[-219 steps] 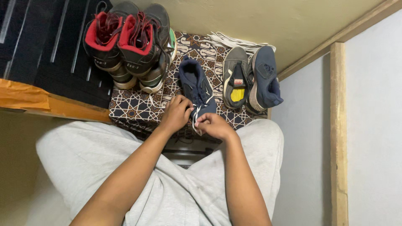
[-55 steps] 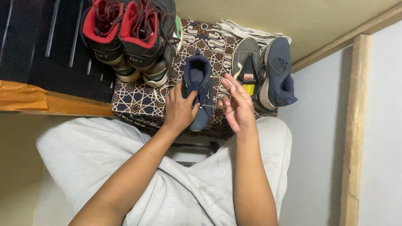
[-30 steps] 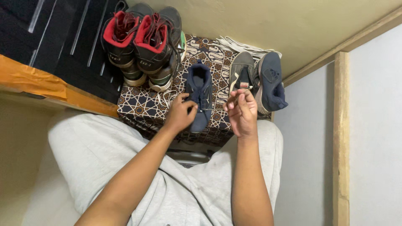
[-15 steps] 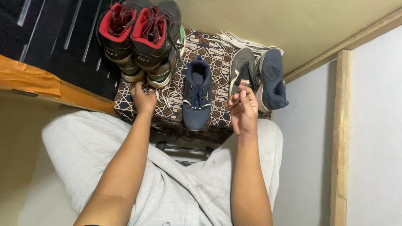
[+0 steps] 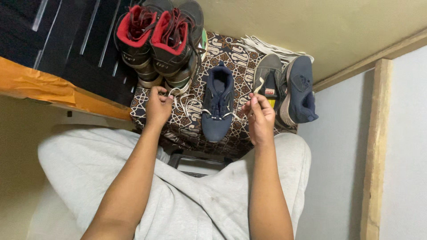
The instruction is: The person unlaces a black high-top sneaker, then picks up a blue sneaker and begins to lace it. The person handles the laces by hand, threading them through the eyelets and tying a knot.
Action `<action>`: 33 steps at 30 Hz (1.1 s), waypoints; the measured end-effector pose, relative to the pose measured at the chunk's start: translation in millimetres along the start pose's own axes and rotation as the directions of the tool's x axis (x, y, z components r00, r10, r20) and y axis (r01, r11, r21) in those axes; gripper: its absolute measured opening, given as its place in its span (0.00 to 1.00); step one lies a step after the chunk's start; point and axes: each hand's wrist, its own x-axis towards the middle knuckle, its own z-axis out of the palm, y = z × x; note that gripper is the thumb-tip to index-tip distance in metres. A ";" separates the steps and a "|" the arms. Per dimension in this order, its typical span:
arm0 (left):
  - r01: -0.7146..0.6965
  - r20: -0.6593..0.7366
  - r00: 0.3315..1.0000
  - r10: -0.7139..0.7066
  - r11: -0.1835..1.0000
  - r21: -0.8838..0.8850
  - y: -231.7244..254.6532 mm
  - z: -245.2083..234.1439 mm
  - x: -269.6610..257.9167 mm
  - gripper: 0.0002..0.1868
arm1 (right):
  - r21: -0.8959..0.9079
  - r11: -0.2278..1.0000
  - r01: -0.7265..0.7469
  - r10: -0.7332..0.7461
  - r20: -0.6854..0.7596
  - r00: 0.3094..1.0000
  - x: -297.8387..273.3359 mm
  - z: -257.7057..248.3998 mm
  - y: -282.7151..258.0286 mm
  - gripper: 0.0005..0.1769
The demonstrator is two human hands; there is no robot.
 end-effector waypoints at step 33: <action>0.139 0.499 0.834 0.236 0.786 -0.603 94.7 22.8 -58.6 0.14 | -0.428 0.884 -0.188 0.235 0.060 0.970 -11.8 44.1 20.2 0.12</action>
